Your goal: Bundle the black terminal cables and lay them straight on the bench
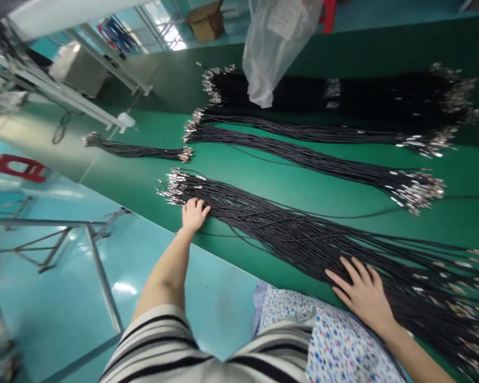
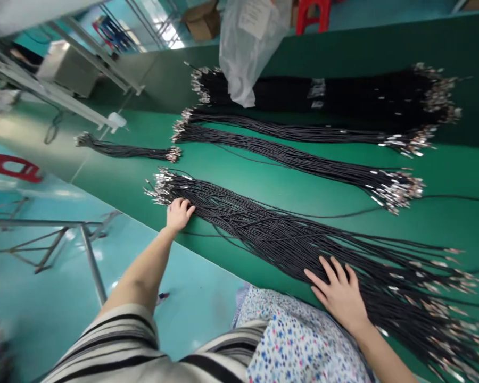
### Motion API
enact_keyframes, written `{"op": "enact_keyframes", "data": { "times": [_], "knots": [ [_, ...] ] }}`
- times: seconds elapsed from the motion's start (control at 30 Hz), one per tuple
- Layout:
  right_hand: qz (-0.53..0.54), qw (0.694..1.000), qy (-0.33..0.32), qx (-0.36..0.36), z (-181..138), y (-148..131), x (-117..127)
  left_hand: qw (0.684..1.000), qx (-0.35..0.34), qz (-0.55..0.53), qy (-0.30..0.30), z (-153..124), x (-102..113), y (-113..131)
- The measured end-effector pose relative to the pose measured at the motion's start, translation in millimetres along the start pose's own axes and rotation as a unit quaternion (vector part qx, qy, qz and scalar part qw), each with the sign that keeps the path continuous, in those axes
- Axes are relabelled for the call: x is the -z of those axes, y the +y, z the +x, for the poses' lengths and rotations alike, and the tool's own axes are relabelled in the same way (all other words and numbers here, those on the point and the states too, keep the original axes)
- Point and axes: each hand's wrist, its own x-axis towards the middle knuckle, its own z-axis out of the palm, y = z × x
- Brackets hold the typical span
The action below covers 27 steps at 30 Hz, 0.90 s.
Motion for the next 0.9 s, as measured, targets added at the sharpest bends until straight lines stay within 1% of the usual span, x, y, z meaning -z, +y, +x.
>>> {"op": "enact_keyframes", "data": {
  "times": [0.07,0.1,0.13,0.17,0.2,0.3,0.33,0.37,0.4,0.43,0.47,0.5,0.57,0.63,0.7,0.77,0.83,0.9],
  "knots": [
    [0.010,1.000,0.001,-0.003,-1,-3,4,1.000,-0.024,-0.012,0.003,1,22,15],
    [0.014,1.000,0.002,-0.001,-2,-5,7,0.999,-0.046,-0.021,0.005,1,32,30],
    [0.019,1.000,0.002,0.001,-2,-7,9,0.997,-0.076,-0.033,0.004,0,42,51],
    [0.025,1.000,0.003,0.003,-3,-9,11,0.992,-0.115,-0.047,-0.001,-2,50,77],
    [0.032,0.999,0.004,0.000,-4,-12,14,0.984,-0.166,-0.063,-0.012,-6,56,109],
    [0.049,0.998,0.016,-0.031,-7,-20,19,0.945,-0.310,-0.094,-0.048,-28,63,215],
    [0.053,0.997,0.021,-0.046,-10,-23,21,0.939,-0.327,-0.088,-0.066,-37,63,246],
    [0.057,0.996,0.027,-0.060,-14,-25,22,0.939,-0.323,-0.075,-0.085,-46,61,270],
    [0.062,0.995,0.033,-0.073,-20,-27,23,0.939,-0.322,-0.063,-0.102,-55,60,287],
    [0.068,0.993,0.041,-0.088,-28,-28,23,0.941,-0.314,-0.052,-0.112,-61,58,297],
    [0.076,0.990,0.050,-0.106,-37,-28,22,0.944,-0.306,-0.043,-0.115,-66,56,300],
    [0.085,0.987,0.059,-0.126,-46,-28,20,0.948,-0.297,-0.036,-0.111,-68,54,298],
    [0.105,0.978,0.075,-0.164,-64,-29,16,0.957,-0.272,-0.023,-0.095,-67,51,285],
    [0.122,0.972,0.082,-0.183,-77,-31,10,0.965,-0.246,-0.002,-0.092,-61,49,270],
    [0.134,0.971,0.081,-0.178,-82,-34,8,0.965,-0.243,0.015,-0.097,-52,49,262],
    [0.148,0.973,0.076,-0.163,-82,-37,10,0.958,-0.264,0.016,-0.107,-44,50,259],
    [0.170,0.972,0.065,-0.151,-80,-38,17,0.951,-0.286,0.003,-0.115,-39,55,259],
    [0.215,0.965,0.052,-0.139,-77,-36,28,0.947,-0.300,-0.012,-0.118,-40,62,258]
  ]
}}
